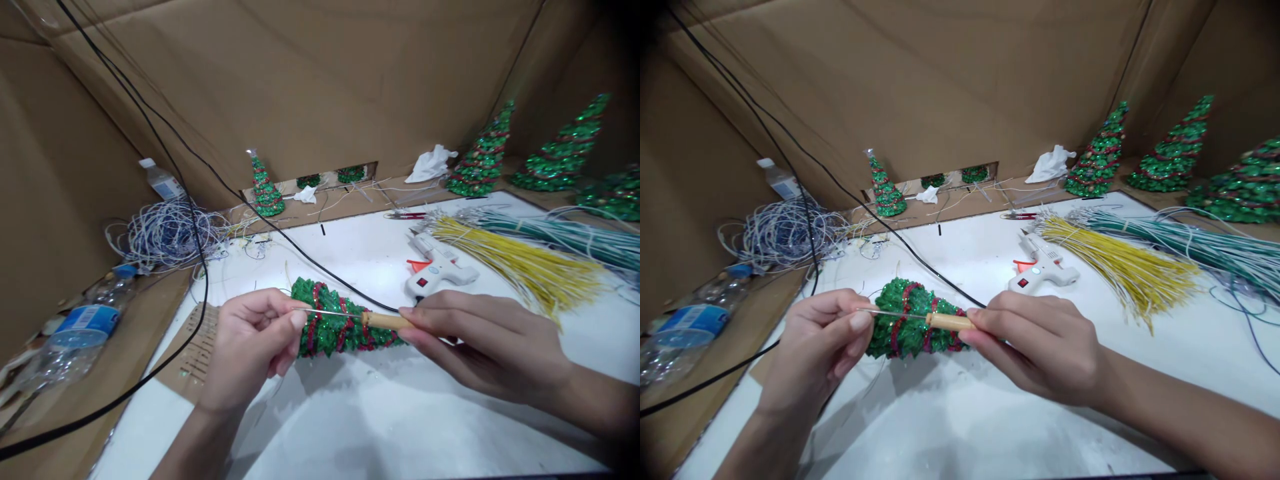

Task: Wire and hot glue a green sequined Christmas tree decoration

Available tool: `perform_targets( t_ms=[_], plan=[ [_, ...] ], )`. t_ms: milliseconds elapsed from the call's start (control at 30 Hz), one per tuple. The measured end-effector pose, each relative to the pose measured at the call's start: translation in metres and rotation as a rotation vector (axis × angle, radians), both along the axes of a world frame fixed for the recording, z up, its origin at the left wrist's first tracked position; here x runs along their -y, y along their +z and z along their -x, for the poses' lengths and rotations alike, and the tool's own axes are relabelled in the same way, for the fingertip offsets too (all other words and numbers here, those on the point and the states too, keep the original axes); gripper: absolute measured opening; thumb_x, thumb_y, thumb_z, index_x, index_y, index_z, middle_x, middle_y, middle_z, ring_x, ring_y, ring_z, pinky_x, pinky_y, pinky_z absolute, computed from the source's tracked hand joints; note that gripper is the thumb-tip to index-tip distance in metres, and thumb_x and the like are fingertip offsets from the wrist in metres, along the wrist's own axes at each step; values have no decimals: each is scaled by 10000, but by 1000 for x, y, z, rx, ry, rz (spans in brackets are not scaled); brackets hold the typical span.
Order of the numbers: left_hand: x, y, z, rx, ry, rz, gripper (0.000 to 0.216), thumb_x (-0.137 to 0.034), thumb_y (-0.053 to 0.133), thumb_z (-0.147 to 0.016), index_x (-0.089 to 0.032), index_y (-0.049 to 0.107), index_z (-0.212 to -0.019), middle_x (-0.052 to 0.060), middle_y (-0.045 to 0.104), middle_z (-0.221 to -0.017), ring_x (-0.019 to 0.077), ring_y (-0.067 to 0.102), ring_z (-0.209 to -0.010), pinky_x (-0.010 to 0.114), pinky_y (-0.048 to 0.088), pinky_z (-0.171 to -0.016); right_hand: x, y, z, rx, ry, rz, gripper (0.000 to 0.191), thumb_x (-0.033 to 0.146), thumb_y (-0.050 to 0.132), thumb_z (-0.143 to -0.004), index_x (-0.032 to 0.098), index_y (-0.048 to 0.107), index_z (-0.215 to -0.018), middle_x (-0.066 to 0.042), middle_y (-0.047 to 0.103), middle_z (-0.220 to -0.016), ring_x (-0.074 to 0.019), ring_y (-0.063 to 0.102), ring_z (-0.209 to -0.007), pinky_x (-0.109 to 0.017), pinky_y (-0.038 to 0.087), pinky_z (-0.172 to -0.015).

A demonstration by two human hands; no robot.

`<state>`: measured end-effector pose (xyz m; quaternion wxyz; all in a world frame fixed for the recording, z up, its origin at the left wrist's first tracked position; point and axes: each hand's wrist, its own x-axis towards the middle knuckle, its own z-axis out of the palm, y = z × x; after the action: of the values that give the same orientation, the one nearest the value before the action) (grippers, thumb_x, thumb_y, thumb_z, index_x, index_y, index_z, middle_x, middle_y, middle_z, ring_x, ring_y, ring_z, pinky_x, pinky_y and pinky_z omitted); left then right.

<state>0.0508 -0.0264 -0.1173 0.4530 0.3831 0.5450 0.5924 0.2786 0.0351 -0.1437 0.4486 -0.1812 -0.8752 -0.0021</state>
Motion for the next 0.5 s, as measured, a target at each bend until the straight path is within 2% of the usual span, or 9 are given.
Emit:
perform_targets(
  t_ms=[133, 267, 333, 400, 500],
  plan=[
    [-4, -5, 9, 20, -92, -1, 104, -237, 690, -702, -166, 657, -632, -58, 483, -360, 12, 298, -257, 115, 155, -283, 2, 3, 1, 46, -62, -115, 10, 190, 621, -863, 189, 630, -867, -24, 676, -622, -102, 601, -501, -206, 432, -451],
    [-6, -9, 15, 2, -150, -25, 136, -267, 708, -712, -159, 669, -641, -50, 487, -346, 20, 308, -245, 119, 167, -262, 2, 3, 1, 62, -70, -145, 50, 199, 597, -884, 171, 622, -852, -20, 656, -598, -91, 567, -481, -211, 397, -441],
    [-5, -8, 14, -3, -105, -45, 131, -240, 701, -709, -153, 657, -622, -54, 475, -340, 15, 309, -252, 114, 177, -274, 1, 1, 1, 62, -7, -59, 18, 166, 621, -859, 164, 608, -871, -31, 666, -651, -97, 580, -530, -209, 417, -476],
    [-3, -6, 11, 6, -58, -60, 141, -210, 701, -692, -151, 626, -588, -60, 467, -341, 10, 306, -256, 110, 176, -283, -1, -1, 2, 22, 84, 67, 66, 128, 623, -844, 159, 601, -898, -36, 656, -679, -101, 567, -559, -213, 427, -500],
    [-1, -4, 6, 12, -17, -59, 175, -199, 704, -668, -152, 579, -557, -63, 468, -348, 13, 303, -262, 111, 172, -287, -4, -2, 5, -37, 159, 242, 74, 117, 587, -860, 153, 622, -915, -16, 619, -634, -86, 496, -514, -206, 389, -466]
  ],
)
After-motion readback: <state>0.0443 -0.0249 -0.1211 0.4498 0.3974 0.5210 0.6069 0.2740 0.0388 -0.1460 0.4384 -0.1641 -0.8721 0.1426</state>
